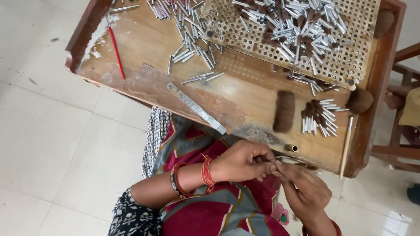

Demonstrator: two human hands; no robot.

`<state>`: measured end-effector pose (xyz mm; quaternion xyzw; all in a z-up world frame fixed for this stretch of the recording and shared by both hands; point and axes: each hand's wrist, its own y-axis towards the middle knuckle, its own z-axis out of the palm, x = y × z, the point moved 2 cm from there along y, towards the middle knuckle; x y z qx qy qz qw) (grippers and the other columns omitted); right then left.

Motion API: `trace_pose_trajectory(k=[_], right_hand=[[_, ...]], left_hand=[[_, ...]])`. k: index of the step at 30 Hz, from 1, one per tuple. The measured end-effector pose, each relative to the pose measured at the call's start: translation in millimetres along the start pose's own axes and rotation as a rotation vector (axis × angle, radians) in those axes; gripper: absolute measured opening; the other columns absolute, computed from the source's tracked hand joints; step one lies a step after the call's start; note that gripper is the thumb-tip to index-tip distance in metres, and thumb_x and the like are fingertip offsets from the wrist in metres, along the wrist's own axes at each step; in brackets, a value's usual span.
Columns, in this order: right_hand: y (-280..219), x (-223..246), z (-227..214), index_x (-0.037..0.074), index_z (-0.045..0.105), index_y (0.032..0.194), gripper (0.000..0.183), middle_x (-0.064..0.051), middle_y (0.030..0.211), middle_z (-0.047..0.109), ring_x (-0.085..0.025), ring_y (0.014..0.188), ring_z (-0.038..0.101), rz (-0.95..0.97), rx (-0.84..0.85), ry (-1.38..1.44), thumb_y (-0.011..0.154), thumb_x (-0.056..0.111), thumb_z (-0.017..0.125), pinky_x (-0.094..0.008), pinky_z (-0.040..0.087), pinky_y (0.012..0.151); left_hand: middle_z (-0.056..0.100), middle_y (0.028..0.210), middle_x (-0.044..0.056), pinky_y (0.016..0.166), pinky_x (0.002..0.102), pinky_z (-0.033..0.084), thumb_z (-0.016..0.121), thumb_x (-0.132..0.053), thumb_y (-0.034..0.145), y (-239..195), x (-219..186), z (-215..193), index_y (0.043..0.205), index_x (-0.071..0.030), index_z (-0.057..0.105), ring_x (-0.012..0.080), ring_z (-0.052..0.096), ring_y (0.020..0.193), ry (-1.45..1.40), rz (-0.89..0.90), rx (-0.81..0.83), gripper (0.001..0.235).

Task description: The person sits at a wooden workbench assembling brushes. They pick up metal ferrules and tufts of brown bristles, insert and press the bristles into each ferrule by hand, and place the assembled brushes on the bench with the finished pieces.

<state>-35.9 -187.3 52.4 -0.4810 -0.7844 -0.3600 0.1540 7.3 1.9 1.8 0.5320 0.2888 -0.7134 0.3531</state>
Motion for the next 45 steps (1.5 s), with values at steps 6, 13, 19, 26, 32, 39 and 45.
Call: trace_pose_trajectory(k=[6, 13, 19, 26, 32, 39, 45], right_hand=[[1.3, 9.0, 4.8, 0.0, 0.074, 0.108, 0.028, -0.014, 0.098, 0.076, -0.022, 0.089, 0.076, -0.043, -0.042, -0.039, 0.082, -0.01, 0.074, -0.028, 0.058, 0.078], [4.6, 5.4, 3.1, 0.001, 0.075, 0.11, 0.021, -0.013, 0.098, 0.076, -0.018, 0.087, 0.075, 0.037, -0.153, -0.044, 0.09, -0.005, 0.078, -0.024, 0.056, 0.078], [4.8, 4.2, 7.2, 0.001, 0.078, 0.107, 0.019, -0.012, 0.093, 0.077, -0.015, 0.084, 0.074, 0.146, -0.167, -0.09, 0.088, -0.002, 0.08, -0.024, 0.055, 0.077], [2.5, -0.1, 8.3, 0.0, 0.075, 0.106, 0.016, -0.011, 0.099, 0.077, -0.015, 0.09, 0.076, 0.124, -0.147, 0.002, 0.09, -0.002, 0.077, -0.026, 0.058, 0.084], [10.4, -8.9, 11.0, -0.002, 0.074, 0.107, 0.016, -0.014, 0.102, 0.078, -0.017, 0.088, 0.076, 0.109, -0.138, 0.169, 0.092, -0.004, 0.069, -0.027, 0.059, 0.079], [-9.4, -14.6, 18.9, -0.004, 0.069, 0.112, 0.014, -0.017, 0.107, 0.076, -0.024, 0.099, 0.077, 0.037, -0.232, 0.252, 0.098, -0.006, 0.067, -0.031, 0.062, 0.086], [-15.7, -15.5, 18.8, -0.003, 0.067, 0.111, 0.013, -0.018, 0.107, 0.074, -0.026, 0.102, 0.077, -0.047, -0.254, 0.233, 0.098, -0.004, 0.067, -0.034, 0.064, 0.09]], left_hand=[[0.072, 0.092, 0.005, 0.07, 0.026, 0.062, 0.066, -0.009, 0.102, 0.5, -0.1, -15.8, 0.103, 0.003, 0.067, 0.0077, 0.07, 0.077, -0.129, -0.019, 0.056, 0.012], [0.068, 0.095, 0.012, 0.073, 0.042, 0.055, 0.074, -0.007, 0.088, -3.2, -68.0, -138.2, 0.095, -0.005, 0.071, 0.0297, 0.068, 0.084, 1.003, 0.341, -0.664, 0.008], [0.063, 0.095, 0.012, 0.081, 0.045, 0.051, 0.079, -0.011, 0.077, 12.6, -74.9, -220.4, 0.082, -0.01, 0.072, 0.0338, 0.061, 0.094, 1.437, 0.202, -0.872, 0.009], [0.062, 0.098, 0.015, 0.085, 0.045, 0.049, 0.078, -0.011, 0.079, 13.4, -69.1, -213.7, 0.088, -0.005, 0.067, 0.0353, 0.059, 0.097, 1.5, 0.133, -0.822, 0.015], [0.064, 0.098, 0.01, 0.083, 0.036, 0.051, 0.069, 0.001, 0.096, -3.1, -97.3, -88.5, 0.121, -0.002, 0.068, 0.024, 0.063, 0.089, 0.651, 0.36, -0.394, 0.025], [0.069, 0.108, 0.006, 0.09, 0.032, 0.058, 0.07, -0.002, 0.099, 4.9, -3.3, -6.3, 0.115, 0.001, 0.065, 0.0145, 0.068, 0.099, -0.593, 0.067, -0.084, 0.017], [0.074, 0.097, 0.01, 0.081, 0.033, 0.064, 0.071, -0.005, 0.099, 8.2, 16.1, 6.9, 0.106, 0.001, 0.064, 0.0179, 0.075, 0.085, -0.82, -0.129, -0.087, 0.012]])
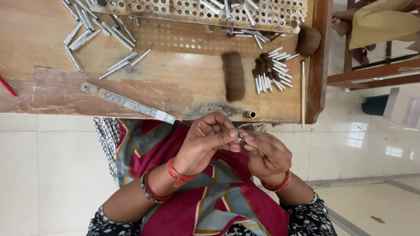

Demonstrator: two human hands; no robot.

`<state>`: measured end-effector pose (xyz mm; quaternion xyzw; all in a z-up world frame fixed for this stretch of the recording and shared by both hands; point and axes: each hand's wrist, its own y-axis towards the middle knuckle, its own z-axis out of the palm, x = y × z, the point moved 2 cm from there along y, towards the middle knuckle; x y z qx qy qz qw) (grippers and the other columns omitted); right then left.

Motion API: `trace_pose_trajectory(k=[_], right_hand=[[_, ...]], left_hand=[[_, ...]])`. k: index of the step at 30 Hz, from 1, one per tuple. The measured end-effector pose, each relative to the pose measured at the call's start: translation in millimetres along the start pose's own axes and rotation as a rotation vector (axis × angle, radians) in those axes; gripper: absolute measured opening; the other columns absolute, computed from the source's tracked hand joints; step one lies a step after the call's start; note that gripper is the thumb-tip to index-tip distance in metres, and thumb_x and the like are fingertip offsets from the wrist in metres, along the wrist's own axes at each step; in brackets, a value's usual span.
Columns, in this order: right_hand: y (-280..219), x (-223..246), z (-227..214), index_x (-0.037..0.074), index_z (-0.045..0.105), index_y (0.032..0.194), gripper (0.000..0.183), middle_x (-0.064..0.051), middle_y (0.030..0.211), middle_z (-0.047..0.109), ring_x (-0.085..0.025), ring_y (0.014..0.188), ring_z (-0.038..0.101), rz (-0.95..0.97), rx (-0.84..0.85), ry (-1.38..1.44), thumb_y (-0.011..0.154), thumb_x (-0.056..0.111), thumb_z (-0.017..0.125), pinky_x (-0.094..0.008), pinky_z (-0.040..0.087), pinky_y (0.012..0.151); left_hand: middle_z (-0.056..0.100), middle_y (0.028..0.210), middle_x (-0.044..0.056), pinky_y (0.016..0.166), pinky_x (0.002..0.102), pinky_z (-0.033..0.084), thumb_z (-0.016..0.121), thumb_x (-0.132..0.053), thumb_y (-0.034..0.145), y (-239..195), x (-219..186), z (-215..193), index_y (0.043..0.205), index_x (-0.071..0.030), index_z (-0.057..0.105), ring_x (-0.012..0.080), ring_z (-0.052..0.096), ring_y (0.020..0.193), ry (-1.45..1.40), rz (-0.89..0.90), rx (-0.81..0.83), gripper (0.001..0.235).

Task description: The person sits at a wooden workbench assembling brushes. They pick up metal ferrules and tufts of brown bristles, insert and press the bristles into each ferrule by hand, and place the assembled brushes on the bench with the finished pieces.

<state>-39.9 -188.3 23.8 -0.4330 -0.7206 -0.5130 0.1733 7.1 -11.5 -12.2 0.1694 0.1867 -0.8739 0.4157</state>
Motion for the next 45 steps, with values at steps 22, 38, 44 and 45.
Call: trace_pose_trajectory(k=[22, 38, 44, 45], right_hand=[[36.9, 17.4, -8.0, -0.001, 0.073, 0.115, 0.028, -0.013, 0.105, 0.077, -0.02, 0.093, 0.078, 0.144, 0.21, -0.123, 0.088, -0.009, 0.075, -0.028, 0.064, 0.08], [37.4, 23.7, -9.4, 0.003, 0.074, 0.119, 0.035, -0.012, 0.106, 0.079, -0.017, 0.091, 0.079, 0.263, 0.283, -0.126, 0.085, -0.006, 0.077, -0.025, 0.062, 0.077], [56.5, 37.0, -10.1, -0.005, 0.064, 0.128, 0.057, -0.017, 0.112, 0.075, -0.021, 0.093, 0.074, 0.291, 0.257, -0.112, 0.074, 0.002, 0.084, -0.029, 0.059, 0.08], [51.4, 34.2, -12.0, -0.005, 0.064, 0.128, 0.057, -0.017, 0.112, 0.075, -0.021, 0.093, 0.074, 0.292, 0.257, -0.113, 0.074, 0.002, 0.084, -0.029, 0.059, 0.08]], left_hand=[[0.076, 0.092, 0.013, 0.078, 0.032, 0.066, 0.074, 0.005, 0.093, 4.5, 1.7, -13.8, 0.102, 0.004, 0.067, 0.0179, 0.077, 0.085, 0.208, 0.225, -0.129, 0.012], [0.076, 0.09, 0.012, 0.074, 0.028, 0.063, 0.077, 0.003, 0.092, 2.8, 5.6, -18.4, 0.1, 0.004, 0.071, 0.0152, 0.074, 0.08, 0.201, 0.2, -0.137, 0.01], [0.077, 0.092, 0.013, 0.079, 0.028, 0.063, 0.078, 0.004, 0.09, -0.3, -3.8, -16.4, 0.1, 0.004, 0.071, 0.0144, 0.074, 0.084, 0.175, 0.18, -0.135, 0.013], [0.077, 0.092, 0.013, 0.079, 0.028, 0.063, 0.078, 0.004, 0.09, 0.2, -5.1, -15.6, 0.1, 0.004, 0.071, 0.0144, 0.074, 0.084, 0.174, 0.178, -0.134, 0.013]])
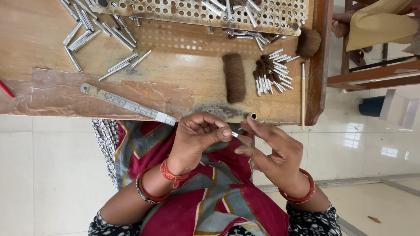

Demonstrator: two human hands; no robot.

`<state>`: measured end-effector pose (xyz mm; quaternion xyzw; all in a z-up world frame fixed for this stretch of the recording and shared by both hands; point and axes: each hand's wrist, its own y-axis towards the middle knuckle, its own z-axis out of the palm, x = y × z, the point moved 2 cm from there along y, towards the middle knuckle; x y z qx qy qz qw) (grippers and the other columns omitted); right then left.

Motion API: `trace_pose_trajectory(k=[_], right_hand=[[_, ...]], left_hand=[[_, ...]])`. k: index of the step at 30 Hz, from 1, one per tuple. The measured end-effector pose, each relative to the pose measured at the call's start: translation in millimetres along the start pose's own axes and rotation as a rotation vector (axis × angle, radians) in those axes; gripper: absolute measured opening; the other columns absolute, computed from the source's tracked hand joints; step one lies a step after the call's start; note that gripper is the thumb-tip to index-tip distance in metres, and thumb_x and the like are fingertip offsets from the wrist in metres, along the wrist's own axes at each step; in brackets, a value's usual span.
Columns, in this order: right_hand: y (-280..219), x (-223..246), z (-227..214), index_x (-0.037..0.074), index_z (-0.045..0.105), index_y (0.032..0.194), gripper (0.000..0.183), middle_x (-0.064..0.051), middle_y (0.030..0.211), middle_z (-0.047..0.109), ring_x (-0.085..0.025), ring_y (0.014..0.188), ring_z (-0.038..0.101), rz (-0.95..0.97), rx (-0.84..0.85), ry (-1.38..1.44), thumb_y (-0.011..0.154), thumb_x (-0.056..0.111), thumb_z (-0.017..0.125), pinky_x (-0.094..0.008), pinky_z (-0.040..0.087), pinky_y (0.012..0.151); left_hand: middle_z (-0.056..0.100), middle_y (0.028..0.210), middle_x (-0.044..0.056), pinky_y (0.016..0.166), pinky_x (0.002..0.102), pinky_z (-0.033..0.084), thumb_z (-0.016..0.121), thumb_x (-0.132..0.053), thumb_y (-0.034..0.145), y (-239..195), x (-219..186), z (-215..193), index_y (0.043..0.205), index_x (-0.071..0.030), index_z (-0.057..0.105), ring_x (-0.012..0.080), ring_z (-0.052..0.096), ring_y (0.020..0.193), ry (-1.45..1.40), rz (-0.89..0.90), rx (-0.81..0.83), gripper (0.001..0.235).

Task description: The person sits at a wooden workbench assembling brushes. They pick up metal ferrules and tufts of brown bristles, insert and press the bristles into each ferrule by hand, and place the assembled brushes on the bench with the finished pieces.

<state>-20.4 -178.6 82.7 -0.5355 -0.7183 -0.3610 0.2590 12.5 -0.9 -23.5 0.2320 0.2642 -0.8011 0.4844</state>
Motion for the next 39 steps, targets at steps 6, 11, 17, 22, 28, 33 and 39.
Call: trace_pose_trajectory(k=[6, 11, 17, 22, 28, 33, 39], right_hand=[[-13.5, -12.1, 2.5, 0.0, 0.071, 0.125, 0.037, -0.015, 0.115, 0.077, -0.021, 0.104, 0.078, 0.007, 0.003, 0.082, 0.088, -0.007, 0.077, -0.03, 0.064, 0.086], [-6.6, -2.8, 4.1, -0.001, 0.071, 0.12, 0.034, -0.015, 0.111, 0.076, -0.019, 0.099, 0.078, -0.079, -0.013, -0.025, 0.088, -0.009, 0.076, -0.028, 0.063, 0.082], [-11.4, -6.9, 5.8, 0.001, 0.073, 0.12, 0.034, -0.013, 0.11, 0.077, -0.02, 0.098, 0.078, -0.131, -0.068, -0.111, 0.088, -0.01, 0.077, -0.028, 0.064, 0.083], [-14.3, -10.0, 5.5, 0.002, 0.069, 0.126, 0.041, -0.015, 0.118, 0.071, -0.025, 0.109, 0.072, -0.211, -0.116, -0.167, 0.087, -0.001, 0.081, -0.035, 0.062, 0.096], [-28.6, -24.2, 28.4, 0.004, 0.065, 0.133, 0.047, -0.015, 0.125, 0.06, -0.027, 0.112, 0.06, -0.255, -0.187, -0.219, 0.09, 0.015, 0.08, -0.038, 0.054, 0.097], [-19.6, -15.4, 27.5, 0.001, 0.065, 0.132, 0.044, -0.016, 0.125, 0.058, -0.028, 0.109, 0.06, -0.278, -0.202, -0.256, 0.092, 0.016, 0.077, -0.039, 0.053, 0.094], [-12.5, -16.7, 17.7, 0.007, 0.073, 0.12, 0.029, -0.01, 0.118, 0.066, -0.026, 0.105, 0.068, -0.301, -0.266, -0.256, 0.092, 0.006, 0.081, -0.036, 0.056, 0.091]], left_hand=[[0.077, 0.096, 0.012, 0.081, 0.028, 0.062, 0.078, 0.008, 0.089, -0.5, -0.4, 1.7, 0.102, 0.002, 0.07, 0.0138, 0.073, 0.087, 0.031, 0.03, 0.01, 0.016], [0.076, 0.094, 0.013, 0.079, 0.029, 0.064, 0.077, 0.006, 0.09, 0.1, 0.7, 2.7, 0.102, 0.004, 0.07, 0.0155, 0.074, 0.084, 0.006, -0.02, 0.023, 0.014], [0.076, 0.091, 0.015, 0.075, 0.031, 0.065, 0.077, 0.004, 0.09, 0.8, 5.4, 0.4, 0.101, 0.005, 0.069, 0.0171, 0.075, 0.079, -0.038, -0.08, 0.02, 0.013], [0.076, 0.093, 0.016, 0.079, 0.033, 0.065, 0.076, 0.005, 0.091, 2.0, -3.2, 3.7, 0.101, 0.005, 0.069, 0.0202, 0.076, 0.084, -0.069, -0.061, 0.043, 0.013], [0.077, 0.095, 0.017, 0.081, 0.037, 0.066, 0.075, 0.007, 0.09, -0.2, -2.0, 2.7, 0.101, 0.004, 0.069, 0.0233, 0.077, 0.089, -0.118, -0.082, 0.033, 0.012], [0.076, 0.097, 0.017, 0.082, 0.038, 0.066, 0.074, 0.007, 0.09, -1.6, 4.5, 1.3, 0.099, 0.004, 0.069, 0.0235, 0.077, 0.09, -0.112, -0.088, 0.048, 0.011], [0.075, 0.098, 0.014, 0.084, 0.034, 0.063, 0.075, 0.008, 0.087, -0.4, 11.9, 4.6, 0.104, 0.003, 0.07, 0.018, 0.074, 0.088, -0.051, -0.084, -0.009, 0.018]])
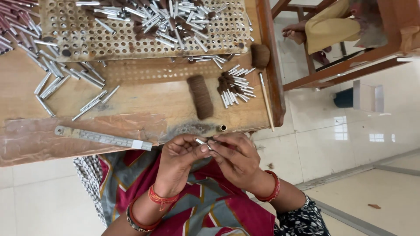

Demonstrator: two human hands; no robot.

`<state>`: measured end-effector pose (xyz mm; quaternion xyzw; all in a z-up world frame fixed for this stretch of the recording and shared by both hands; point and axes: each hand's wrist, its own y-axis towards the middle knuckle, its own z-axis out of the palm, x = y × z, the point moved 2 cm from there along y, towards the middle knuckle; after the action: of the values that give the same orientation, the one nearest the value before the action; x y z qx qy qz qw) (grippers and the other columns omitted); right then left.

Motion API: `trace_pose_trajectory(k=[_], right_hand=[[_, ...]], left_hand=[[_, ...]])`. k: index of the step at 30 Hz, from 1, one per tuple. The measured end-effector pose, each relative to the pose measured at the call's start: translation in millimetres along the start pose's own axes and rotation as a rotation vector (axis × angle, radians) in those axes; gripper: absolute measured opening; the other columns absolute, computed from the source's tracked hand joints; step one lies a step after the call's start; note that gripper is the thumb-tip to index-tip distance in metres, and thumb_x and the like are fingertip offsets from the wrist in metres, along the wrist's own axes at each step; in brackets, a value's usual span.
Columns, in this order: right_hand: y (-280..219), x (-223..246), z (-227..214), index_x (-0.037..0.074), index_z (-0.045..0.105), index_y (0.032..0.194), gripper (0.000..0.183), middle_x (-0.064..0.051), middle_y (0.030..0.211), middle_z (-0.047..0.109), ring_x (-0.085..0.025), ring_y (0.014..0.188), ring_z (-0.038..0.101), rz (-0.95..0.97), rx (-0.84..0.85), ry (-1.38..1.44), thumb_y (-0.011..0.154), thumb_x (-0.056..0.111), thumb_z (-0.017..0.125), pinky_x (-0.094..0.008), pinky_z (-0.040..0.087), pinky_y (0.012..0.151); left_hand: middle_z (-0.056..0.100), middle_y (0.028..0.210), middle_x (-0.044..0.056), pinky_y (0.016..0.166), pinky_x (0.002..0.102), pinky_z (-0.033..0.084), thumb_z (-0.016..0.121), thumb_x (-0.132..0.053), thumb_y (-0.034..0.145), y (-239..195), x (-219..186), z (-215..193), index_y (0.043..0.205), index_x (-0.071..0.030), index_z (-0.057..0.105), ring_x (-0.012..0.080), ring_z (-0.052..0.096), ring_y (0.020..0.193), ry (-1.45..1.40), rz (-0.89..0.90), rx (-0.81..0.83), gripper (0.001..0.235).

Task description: The person sits at a wooden workbench assembling brushes. They pick up metal ferrules and tufts of brown bristles, insert and press the bristles into each ferrule by hand, and place the assembled brushes on the bench with the finished pieces.

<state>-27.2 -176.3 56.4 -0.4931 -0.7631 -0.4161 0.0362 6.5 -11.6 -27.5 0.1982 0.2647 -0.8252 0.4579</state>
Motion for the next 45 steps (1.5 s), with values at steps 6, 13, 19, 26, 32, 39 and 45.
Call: trace_pose_trajectory(k=[6, 13, 19, 26, 32, 39, 45], right_hand=[[17.8, -57.1, -21.7, 0.0, 0.065, 0.128, 0.031, -0.018, 0.118, 0.07, -0.034, 0.1, 0.068, 0.16, -0.084, -0.333, 0.098, 0.004, 0.071, -0.042, 0.054, 0.086], [19.1, -112.2, -20.3, 0.002, 0.063, 0.134, 0.035, -0.019, 0.101, 0.071, -0.037, 0.094, 0.068, 0.523, 0.144, -0.799, 0.101, 0.014, 0.065, -0.048, 0.054, 0.078], [13.7, -94.8, -15.3, -0.001, 0.061, 0.137, 0.045, -0.017, 0.096, 0.07, -0.036, 0.089, 0.067, 0.449, 0.148, -0.862, 0.095, 0.014, 0.067, -0.047, 0.054, 0.072], [19.4, -34.3, -29.0, 0.004, 0.069, 0.134, 0.036, -0.021, 0.11, 0.065, -0.031, 0.093, 0.066, 0.294, -0.05, -0.478, 0.098, -0.005, 0.067, -0.04, 0.053, 0.076], [-7.7, -13.3, -11.6, 0.005, 0.074, 0.121, 0.049, -0.009, 0.108, 0.069, -0.012, 0.089, 0.069, 0.285, 0.142, 0.253, 0.081, -0.019, 0.057, -0.024, 0.057, 0.076], [-11.0, -15.3, -10.3, 0.006, 0.073, 0.124, 0.048, -0.008, 0.109, 0.069, -0.011, 0.089, 0.069, 0.332, 0.185, 0.304, 0.085, -0.018, 0.059, -0.023, 0.057, 0.075], [-16.1, -19.0, -7.5, 0.007, 0.076, 0.121, 0.041, -0.007, 0.106, 0.071, -0.007, 0.077, 0.065, 0.465, 0.179, 0.355, 0.089, -0.016, 0.063, -0.019, 0.052, 0.064]], left_hand=[[0.077, 0.105, 0.018, 0.087, 0.033, 0.062, 0.073, 0.005, 0.09, 5.8, -30.7, 8.0, 0.105, 0.007, 0.07, 0.0194, 0.075, 0.094, 0.066, 0.069, -0.017, 0.016], [0.076, 0.102, 0.018, 0.086, 0.034, 0.063, 0.071, 0.002, 0.094, 14.3, -47.8, 12.1, 0.105, 0.004, 0.068, 0.022, 0.076, 0.092, 0.038, 0.154, -0.047, 0.011], [0.076, 0.102, 0.018, 0.086, 0.036, 0.064, 0.071, 0.002, 0.095, 16.1, -52.9, 8.5, 0.105, 0.004, 0.067, 0.0218, 0.076, 0.092, 0.027, 0.187, -0.049, 0.01], [0.076, 0.1, 0.015, 0.084, 0.034, 0.065, 0.072, 0.0, 0.094, 14.7, -52.1, 13.3, 0.106, 0.003, 0.066, 0.0198, 0.076, 0.092, 0.031, 0.168, -0.071, 0.013], [0.077, 0.098, 0.015, 0.081, 0.033, 0.065, 0.074, -0.001, 0.093, 14.6, -38.4, 9.2, 0.107, 0.003, 0.067, 0.0199, 0.077, 0.088, 0.018, 0.141, -0.092, 0.016], [0.078, 0.099, 0.016, 0.079, 0.032, 0.064, 0.075, 0.0, 0.093, 13.1, -28.1, 6.0, 0.107, 0.004, 0.068, 0.0188, 0.076, 0.087, 0.047, 0.144, -0.081, 0.017], [0.078, 0.099, 0.016, 0.081, 0.033, 0.065, 0.076, 0.006, 0.091, 15.6, -18.5, 2.2, 0.105, 0.003, 0.069, 0.0208, 0.077, 0.091, 0.099, 0.229, -0.014, 0.016]])
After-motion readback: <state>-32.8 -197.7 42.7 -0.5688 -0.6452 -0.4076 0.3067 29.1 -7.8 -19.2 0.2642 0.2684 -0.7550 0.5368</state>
